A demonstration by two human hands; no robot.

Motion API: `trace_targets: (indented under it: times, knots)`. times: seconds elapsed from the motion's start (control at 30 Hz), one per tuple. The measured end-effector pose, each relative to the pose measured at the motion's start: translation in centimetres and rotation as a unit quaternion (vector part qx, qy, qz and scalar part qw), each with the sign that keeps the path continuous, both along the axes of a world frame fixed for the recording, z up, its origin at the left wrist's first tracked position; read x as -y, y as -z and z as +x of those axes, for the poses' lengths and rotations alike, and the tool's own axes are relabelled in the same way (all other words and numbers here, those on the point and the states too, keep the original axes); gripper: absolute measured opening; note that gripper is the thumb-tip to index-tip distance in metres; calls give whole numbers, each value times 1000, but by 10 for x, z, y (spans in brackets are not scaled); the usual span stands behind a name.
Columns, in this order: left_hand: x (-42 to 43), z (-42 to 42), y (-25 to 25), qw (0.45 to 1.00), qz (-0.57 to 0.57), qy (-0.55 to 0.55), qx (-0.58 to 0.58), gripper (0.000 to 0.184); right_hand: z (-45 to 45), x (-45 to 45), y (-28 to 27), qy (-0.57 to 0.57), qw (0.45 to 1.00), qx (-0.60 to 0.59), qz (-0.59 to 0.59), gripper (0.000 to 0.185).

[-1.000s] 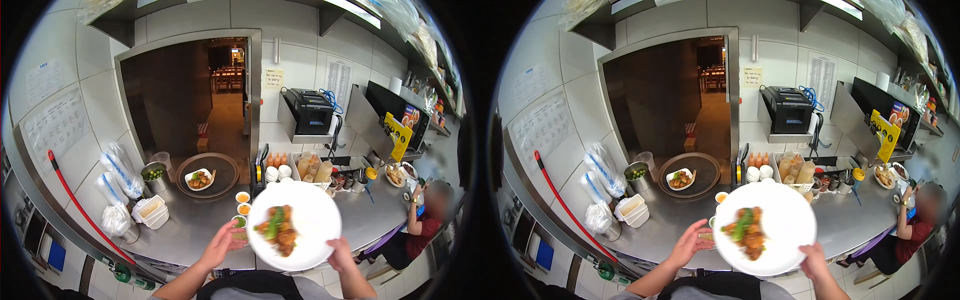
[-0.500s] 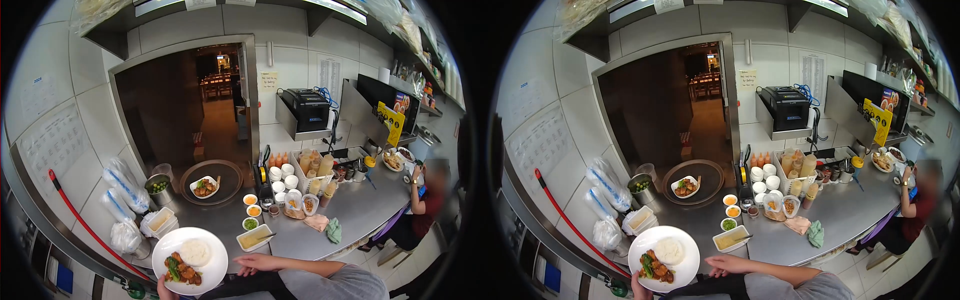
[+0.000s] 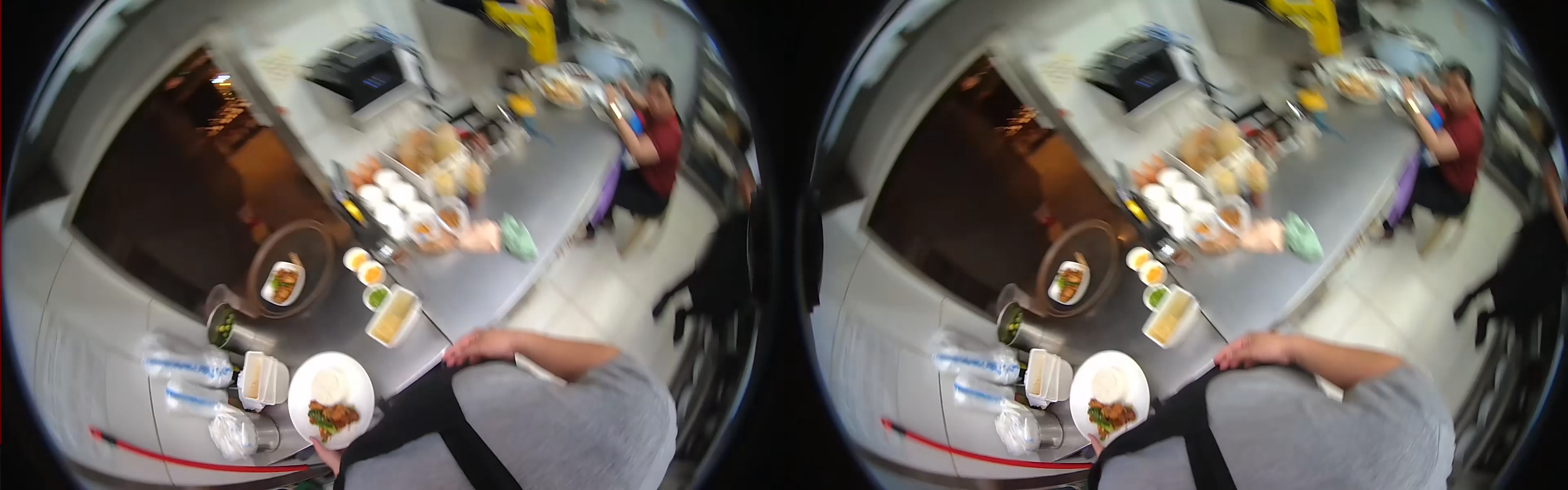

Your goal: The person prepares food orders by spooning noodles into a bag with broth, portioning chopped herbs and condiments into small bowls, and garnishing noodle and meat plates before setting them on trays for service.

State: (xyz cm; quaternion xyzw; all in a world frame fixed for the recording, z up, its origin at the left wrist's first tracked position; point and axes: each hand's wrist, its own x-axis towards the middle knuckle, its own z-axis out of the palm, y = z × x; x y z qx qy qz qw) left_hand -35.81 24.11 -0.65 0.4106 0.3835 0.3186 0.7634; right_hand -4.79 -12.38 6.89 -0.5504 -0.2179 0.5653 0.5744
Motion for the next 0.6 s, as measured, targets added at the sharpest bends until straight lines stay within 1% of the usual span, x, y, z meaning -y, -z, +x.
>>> trace_targets:
  times: [0.03, 0.13, 0.17, 0.23, 0.3, 0.33, 0.37, 0.4, 0.43, 0.47, 0.5, 0.53, 0.57, 0.6]
  knots:
    - [-10, 7, -1, 1000, 5, 8, -12, 71, -4, 14, 8, 26, 1000, 1, 7, 34]
    - [-34, 19, 2, 998, 15, 24, -53, 73, -14, 51, 38, 111, 988, -82, -65, 33]
    - [-41, 21, 3, 997, 20, 29, -65, 74, -16, 64, 57, 126, 983, -100, -88, 32]
    - [-48, 30, 4, 995, 31, 42, -82, 75, -7, 94, 96, 110, 981, -123, -102, 32]
    - [-52, 36, 4, 994, 37, 47, -94, 77, 19, 139, 150, 128, 976, -104, -139, 32]
    - [-54, 37, 6, 993, 36, 47, -101, 78, 31, 156, 160, 202, 959, -70, -187, 33]
    - [-54, 38, 7, 992, 34, 45, -109, 79, 50, 180, 198, 316, 926, -133, -156, 34]
    - [-56, 39, 7, 992, 33, 41, -112, 80, 66, 195, 207, 440, 870, -148, -169, 35]
    - [-55, 38, 7, 992, 33, 37, -114, 80, 86, 211, 227, 532, 819, -145, -162, 32]
    - [-54, 36, 7, 992, 31, 34, -114, 81, 104, 224, 235, 603, 767, -150, -157, 29]
    - [-52, 36, 10, 993, 26, 30, -115, 82, 118, 231, 232, 647, 730, -155, -157, 29]
    - [-50, 35, 14, 993, 20, 28, -116, 83, 134, 235, 235, 662, 717, -174, -132, 32]
    - [-48, 32, 18, 993, 9, 26, -115, 84, 146, 235, 240, 657, 720, -180, -130, 32]
    - [-47, 28, 23, 993, -5, 25, -117, 85, 157, 230, 240, 676, 705, -199, -83, 37]
